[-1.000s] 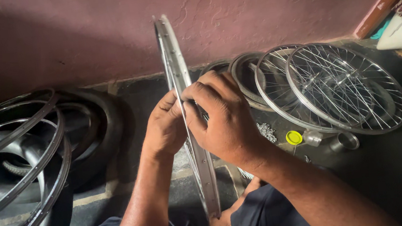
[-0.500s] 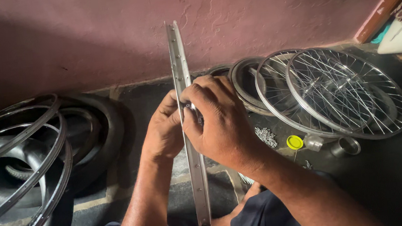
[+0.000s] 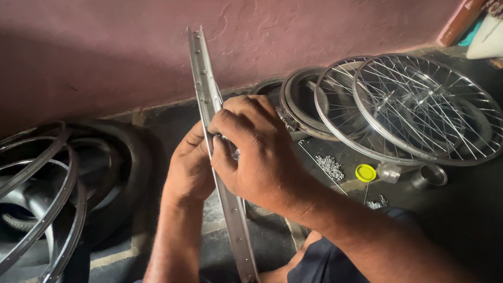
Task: The person sits on the floor lacing a bicycle wheel, threading spokes through the hub flange and inserting them one at a time into the rim eyelets while rotating the wheel. They hold the rim steady with one hand and feed spokes from a bundle on the floor.
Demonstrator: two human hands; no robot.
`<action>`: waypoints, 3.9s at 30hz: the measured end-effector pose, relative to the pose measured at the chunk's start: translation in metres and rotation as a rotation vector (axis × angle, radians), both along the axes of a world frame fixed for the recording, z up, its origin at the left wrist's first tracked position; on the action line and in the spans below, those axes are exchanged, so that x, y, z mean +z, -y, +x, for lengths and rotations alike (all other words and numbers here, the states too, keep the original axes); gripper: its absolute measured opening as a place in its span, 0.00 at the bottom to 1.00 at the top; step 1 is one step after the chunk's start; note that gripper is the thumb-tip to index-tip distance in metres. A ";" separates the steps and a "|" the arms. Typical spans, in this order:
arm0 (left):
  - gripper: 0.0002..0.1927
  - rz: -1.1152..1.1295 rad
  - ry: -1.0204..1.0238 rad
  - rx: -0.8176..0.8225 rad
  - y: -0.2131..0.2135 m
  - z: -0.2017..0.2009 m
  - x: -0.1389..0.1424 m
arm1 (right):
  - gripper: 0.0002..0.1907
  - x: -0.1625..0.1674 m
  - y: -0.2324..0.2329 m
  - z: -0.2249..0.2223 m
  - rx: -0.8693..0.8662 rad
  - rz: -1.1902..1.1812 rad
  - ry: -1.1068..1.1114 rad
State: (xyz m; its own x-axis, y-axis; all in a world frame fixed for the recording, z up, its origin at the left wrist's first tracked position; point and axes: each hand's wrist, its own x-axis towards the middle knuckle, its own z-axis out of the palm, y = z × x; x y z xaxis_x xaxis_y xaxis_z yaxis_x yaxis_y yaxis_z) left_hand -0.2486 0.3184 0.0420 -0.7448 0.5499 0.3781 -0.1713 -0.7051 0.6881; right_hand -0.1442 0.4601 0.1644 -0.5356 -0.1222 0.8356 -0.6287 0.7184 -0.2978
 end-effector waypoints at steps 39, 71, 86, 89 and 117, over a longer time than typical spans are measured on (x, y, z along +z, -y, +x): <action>0.35 -0.813 -0.193 0.883 0.071 0.110 0.069 | 0.09 -0.328 0.029 -0.146 -0.086 -0.391 0.289; 0.31 -1.122 -0.231 0.865 0.030 0.108 0.072 | 0.09 -0.345 -0.011 -0.136 -0.153 -0.486 0.483; 0.26 -0.910 -0.240 0.873 0.033 0.098 0.062 | 0.12 -0.294 -0.018 -0.109 -0.145 -0.399 0.350; 0.29 -0.883 -0.190 0.882 0.042 0.092 0.059 | 0.23 -0.281 -0.015 -0.098 -0.192 -0.299 0.385; 0.27 -0.844 -0.335 0.784 0.050 0.080 0.115 | 0.12 -0.173 0.006 -0.023 0.315 0.012 0.119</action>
State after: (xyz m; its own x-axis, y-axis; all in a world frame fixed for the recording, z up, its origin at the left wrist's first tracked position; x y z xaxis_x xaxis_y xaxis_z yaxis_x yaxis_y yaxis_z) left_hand -0.1688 0.2684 0.1567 -0.9210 0.1584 0.3560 0.3794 0.1571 0.9118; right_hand -0.1668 0.4543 -0.0090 -0.5633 -0.3069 0.7671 -0.7820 0.4977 -0.3751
